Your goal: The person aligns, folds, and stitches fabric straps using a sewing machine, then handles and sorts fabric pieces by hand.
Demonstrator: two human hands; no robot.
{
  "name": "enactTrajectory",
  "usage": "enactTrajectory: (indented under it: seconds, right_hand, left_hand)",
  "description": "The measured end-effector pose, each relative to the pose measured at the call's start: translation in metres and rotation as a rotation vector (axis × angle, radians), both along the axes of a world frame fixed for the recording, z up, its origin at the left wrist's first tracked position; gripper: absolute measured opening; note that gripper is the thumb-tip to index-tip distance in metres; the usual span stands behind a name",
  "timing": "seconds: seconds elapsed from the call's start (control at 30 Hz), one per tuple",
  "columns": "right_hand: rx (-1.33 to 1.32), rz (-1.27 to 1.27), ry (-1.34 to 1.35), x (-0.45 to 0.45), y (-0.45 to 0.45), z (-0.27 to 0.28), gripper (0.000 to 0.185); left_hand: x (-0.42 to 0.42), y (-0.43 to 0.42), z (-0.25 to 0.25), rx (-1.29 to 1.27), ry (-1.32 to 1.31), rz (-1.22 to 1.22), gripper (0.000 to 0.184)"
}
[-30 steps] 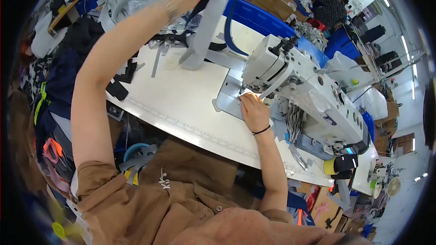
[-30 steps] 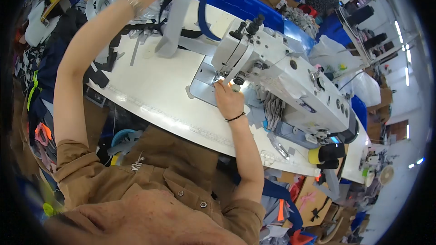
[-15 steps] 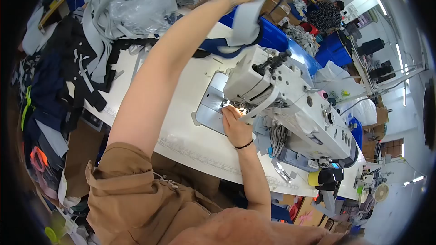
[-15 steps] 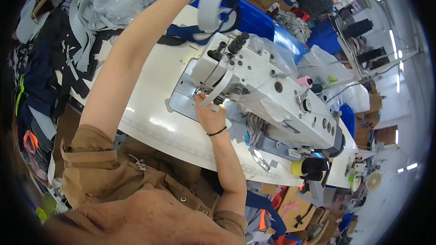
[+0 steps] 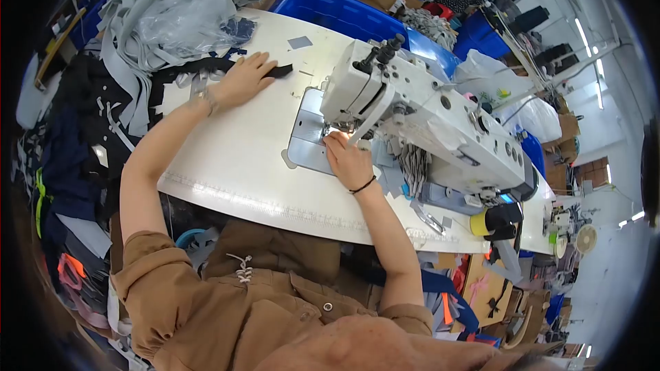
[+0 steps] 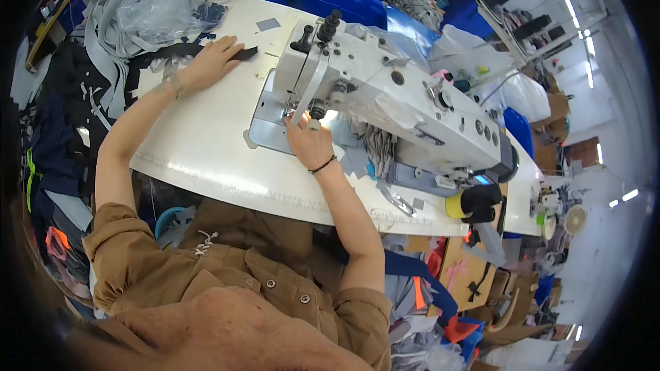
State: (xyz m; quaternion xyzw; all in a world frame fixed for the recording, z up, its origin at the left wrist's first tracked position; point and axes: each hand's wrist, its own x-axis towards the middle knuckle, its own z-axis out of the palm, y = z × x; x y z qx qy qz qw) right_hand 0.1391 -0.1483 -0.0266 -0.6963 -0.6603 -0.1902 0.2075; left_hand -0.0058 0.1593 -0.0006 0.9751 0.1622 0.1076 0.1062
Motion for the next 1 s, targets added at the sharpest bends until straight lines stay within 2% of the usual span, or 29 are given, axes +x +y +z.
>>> enactTrajectory:
  seconds: [0.07,0.17,0.27,0.37,0.43,0.47,0.5,0.53,0.57,0.6,0.63,0.77,0.87,0.97,1.0]
  right_hand:
    - [-0.048,-0.033,0.0,-0.004,-0.001,0.003,0.013]
    - [-0.074,-0.006,-0.025,-0.004,-0.001,0.006,0.014]
    - [-0.277,0.004,-0.122,-0.014,-0.005,0.024,0.018]
    - [-0.043,0.094,-0.121,-0.057,-0.035,0.054,0.024]
    - [0.005,0.081,-0.041,-0.089,-0.066,0.059,0.027]
    - [0.035,0.025,-0.016,-0.103,-0.088,0.06,0.028]
    - [0.063,-0.02,0.035,-0.115,-0.108,0.056,0.028]
    - [0.099,-0.1,0.085,-0.127,-0.13,0.047,0.027]
    - [0.086,-0.185,0.089,-0.139,-0.153,0.039,0.026]
    - [0.077,-0.28,0.106,-0.156,-0.178,0.029,0.025]
    - [0.118,-0.422,0.112,-0.175,-0.201,0.017,0.024]
    - [0.244,-0.958,0.138,-0.259,-0.28,-0.01,0.018]
    - [0.334,-1.219,0.148,-0.31,-0.311,-0.02,0.019]
    - [0.342,-1.313,0.092,-0.327,-0.336,-0.025,0.017]
    - [0.339,-1.338,0.071,-0.328,-0.345,-0.024,0.017]
  left_hand:
    - [-0.019,-0.008,-0.027,0.205,-0.165,-0.011,0.041]
    - [-0.029,-0.01,-0.034,0.15,-0.204,0.015,0.036]
    - [-0.032,-0.012,-0.031,0.123,-0.242,-0.013,0.035]
    - [-0.024,-0.012,-0.02,0.142,-0.282,-0.039,0.038]
    - [0.009,-0.016,-0.006,0.166,-0.342,-0.08,0.041]
    - [0.028,-0.015,0.017,0.212,-0.109,-0.075,0.043]
    - [0.064,0.024,-0.028,0.276,-0.423,-0.144,0.041]
    - [0.081,0.033,-0.023,0.311,-0.37,-0.246,0.04]
    - [0.129,0.106,-0.083,0.591,-0.485,-0.456,0.039]
    - [0.121,0.065,-0.041,0.532,-0.129,-0.354,0.043]
    - [0.13,0.07,-0.042,0.505,-0.099,-0.336,0.04]
    - [0.145,0.07,-0.048,0.366,-0.076,-0.157,0.032]
    - [0.118,0.061,-0.031,0.346,0.054,0.007,0.031]
    - [0.085,0.061,-0.022,0.33,0.05,0.072,0.034]
    - [0.076,0.074,-0.031,0.356,-0.121,0.036,0.036]
